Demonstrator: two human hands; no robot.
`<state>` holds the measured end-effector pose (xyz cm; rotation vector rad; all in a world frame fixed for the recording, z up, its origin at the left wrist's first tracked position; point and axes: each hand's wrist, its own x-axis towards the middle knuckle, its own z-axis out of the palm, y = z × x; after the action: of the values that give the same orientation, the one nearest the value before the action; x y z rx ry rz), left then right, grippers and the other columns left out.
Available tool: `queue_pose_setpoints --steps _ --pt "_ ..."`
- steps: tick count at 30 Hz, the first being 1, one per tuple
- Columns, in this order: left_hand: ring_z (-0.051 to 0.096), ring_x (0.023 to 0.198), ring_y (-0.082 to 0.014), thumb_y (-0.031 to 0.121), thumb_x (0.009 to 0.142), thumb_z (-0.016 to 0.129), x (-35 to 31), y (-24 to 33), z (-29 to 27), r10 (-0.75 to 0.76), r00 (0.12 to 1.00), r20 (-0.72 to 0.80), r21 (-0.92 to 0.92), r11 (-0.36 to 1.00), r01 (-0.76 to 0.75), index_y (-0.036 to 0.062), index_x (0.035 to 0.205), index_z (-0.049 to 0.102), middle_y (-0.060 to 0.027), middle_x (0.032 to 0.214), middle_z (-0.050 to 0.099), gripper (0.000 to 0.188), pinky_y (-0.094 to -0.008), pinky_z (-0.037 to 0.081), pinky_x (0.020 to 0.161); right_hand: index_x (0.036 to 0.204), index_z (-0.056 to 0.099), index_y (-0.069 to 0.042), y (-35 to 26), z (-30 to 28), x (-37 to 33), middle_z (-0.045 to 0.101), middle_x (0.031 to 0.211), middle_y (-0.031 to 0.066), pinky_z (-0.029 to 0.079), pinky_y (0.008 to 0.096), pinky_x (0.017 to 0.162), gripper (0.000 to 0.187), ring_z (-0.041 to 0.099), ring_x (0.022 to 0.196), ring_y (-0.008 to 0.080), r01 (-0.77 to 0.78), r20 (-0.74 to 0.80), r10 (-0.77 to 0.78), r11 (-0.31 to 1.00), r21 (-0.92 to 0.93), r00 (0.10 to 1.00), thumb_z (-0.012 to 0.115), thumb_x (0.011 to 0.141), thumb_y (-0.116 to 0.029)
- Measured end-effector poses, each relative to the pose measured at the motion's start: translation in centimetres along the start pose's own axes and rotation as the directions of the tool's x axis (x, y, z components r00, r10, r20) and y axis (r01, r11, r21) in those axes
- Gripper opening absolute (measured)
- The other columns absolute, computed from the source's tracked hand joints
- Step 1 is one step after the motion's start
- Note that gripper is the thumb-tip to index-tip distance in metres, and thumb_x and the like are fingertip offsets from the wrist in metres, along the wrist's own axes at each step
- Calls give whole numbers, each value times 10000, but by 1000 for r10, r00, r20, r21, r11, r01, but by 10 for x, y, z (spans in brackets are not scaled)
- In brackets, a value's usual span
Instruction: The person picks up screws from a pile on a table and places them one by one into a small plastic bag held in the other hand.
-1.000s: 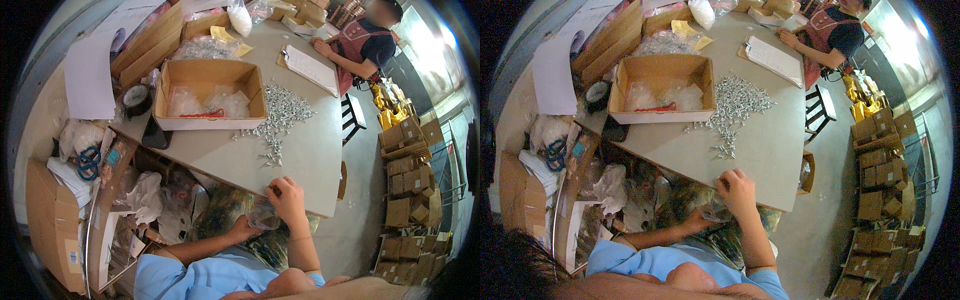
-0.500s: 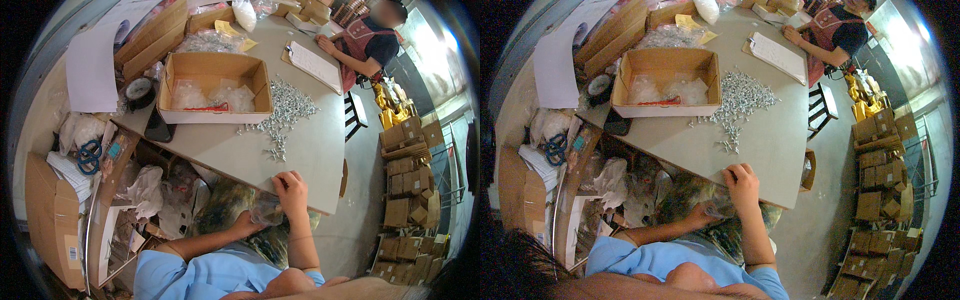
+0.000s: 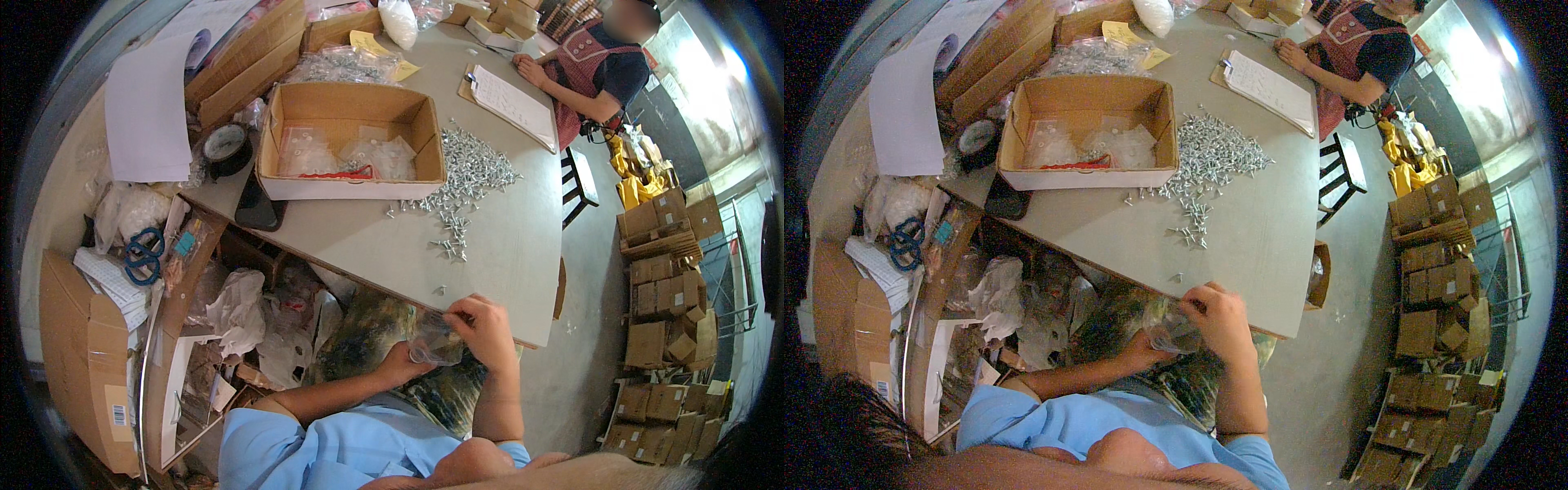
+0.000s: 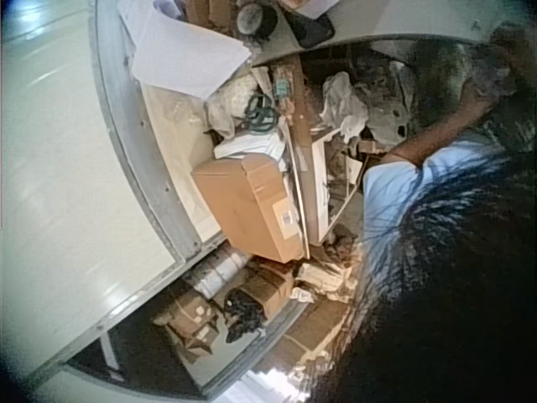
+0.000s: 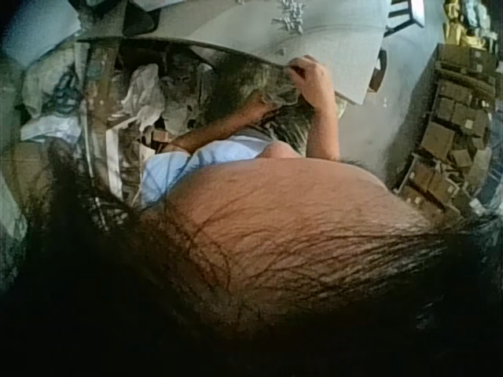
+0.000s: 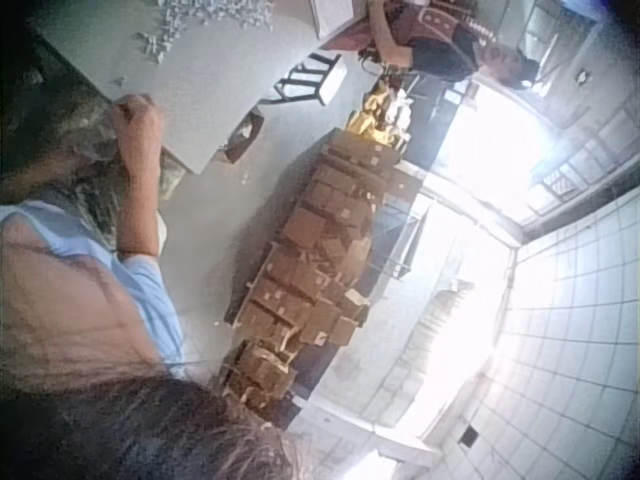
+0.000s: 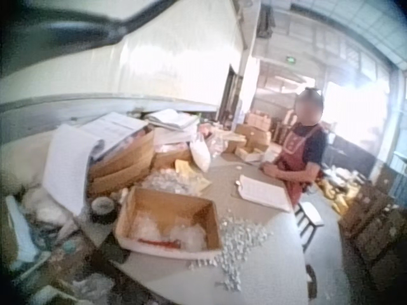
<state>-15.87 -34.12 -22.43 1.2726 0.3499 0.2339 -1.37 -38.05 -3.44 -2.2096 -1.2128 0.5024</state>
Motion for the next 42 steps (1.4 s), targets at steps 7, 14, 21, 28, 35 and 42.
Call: queue_pose_setpoints --steps 7,14,21,28,35,42 --pt "630 892 -168 161 768 727 -1 30 -1 -112 992 52 91 990 107 18 1105 612 -97 994 683 383 -327 489 825 950 644 -38 21 0 42 608 943 154 499 358 703 158 625 769 298 -28 -381 46 998 51 923 633 800 -86" --pt "631 891 -168 172 766 733 -1 29 -2 -121 992 39 39 992 120 12 1060 620 -106 979 682 354 -328 491 817 942 626 -45 21 14 71 589 964 155 480 410 769 187 587 871 343 52 -333 -89 991 -120 939 655 773 -120" --pt "618 884 -160 103 765 729 3 7 -2 -165 982 87 122 980 154 8 1090 597 -94 992 668 364 -316 504 808 839 623 -30 28 16 63 607 858 143 484 391 706 139 600 779 330 1 -387 -72 984 -180 919 671 753 -128" --pt "608 916 -153 111 772 735 -1 -1 -5 -116 987 110 -22 993 119 24 1105 595 -79 1030 657 371 -316 507 812 861 666 -25 10 -9 14 615 772 113 487 316 634 123 616 693 230 53 114 -47 997 -50 992 667 766 -103" --pt "607 993 -191 143 773 748 2 22 -4 -156 981 119 26 988 154 17 1206 539 -86 1082 651 497 -338 482 895 963 661 -13 10 13 62 623 914 130 497 310 635 184 622 695 225 91 -312 -99 995 -40 945 659 792 -81" --pt "610 994 -179 140 791 734 3 0 -4 -153 980 127 -7 988 155 20 1180 561 -78 1091 655 441 -334 487 889 896 675 -50 1 31 87 609 928 125 491 379 699 123 612 759 308 109 -366 -199 962 -251 909 656 789 -107"
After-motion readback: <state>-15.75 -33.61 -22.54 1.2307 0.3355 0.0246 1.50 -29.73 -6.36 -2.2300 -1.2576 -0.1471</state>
